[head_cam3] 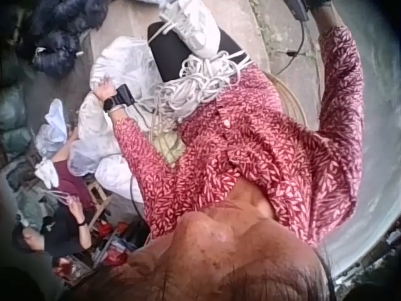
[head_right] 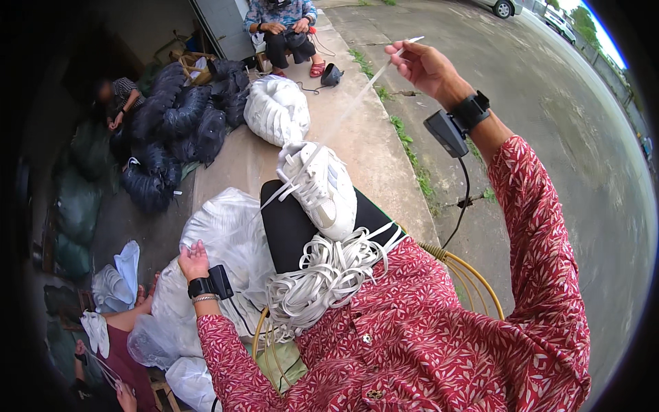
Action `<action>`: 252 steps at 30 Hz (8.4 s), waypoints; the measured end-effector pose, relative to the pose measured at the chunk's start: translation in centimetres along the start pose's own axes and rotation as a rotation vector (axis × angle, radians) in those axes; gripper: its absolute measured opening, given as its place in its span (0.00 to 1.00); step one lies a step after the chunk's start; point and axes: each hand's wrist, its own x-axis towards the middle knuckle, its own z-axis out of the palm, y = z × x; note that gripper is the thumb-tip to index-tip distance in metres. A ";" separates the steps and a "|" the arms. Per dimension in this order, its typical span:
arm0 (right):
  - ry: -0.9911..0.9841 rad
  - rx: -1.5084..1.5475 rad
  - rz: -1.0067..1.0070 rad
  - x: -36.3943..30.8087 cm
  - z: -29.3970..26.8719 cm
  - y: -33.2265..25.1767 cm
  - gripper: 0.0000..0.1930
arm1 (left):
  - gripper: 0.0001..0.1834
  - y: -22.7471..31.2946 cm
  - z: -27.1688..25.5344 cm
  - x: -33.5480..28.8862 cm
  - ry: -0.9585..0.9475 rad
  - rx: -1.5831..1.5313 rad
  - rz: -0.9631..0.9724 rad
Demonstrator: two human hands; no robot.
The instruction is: Lacing white sneakers while seated.
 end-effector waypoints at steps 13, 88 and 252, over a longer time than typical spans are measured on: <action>-0.031 -0.358 0.050 -3.6 -0.6 6.0 0.07 | 0.09 -8.3 10.3 -13.1 -0.808 0.608 0.052; -0.484 -0.543 0.300 -4.1 6.5 13.7 0.07 | 0.15 -4.5 0.6 -4.1 -0.331 0.512 0.011; -0.369 -0.214 0.047 -2.3 12.0 12.6 0.12 | 0.04 -4.5 10.5 -12.5 -0.860 0.456 -0.327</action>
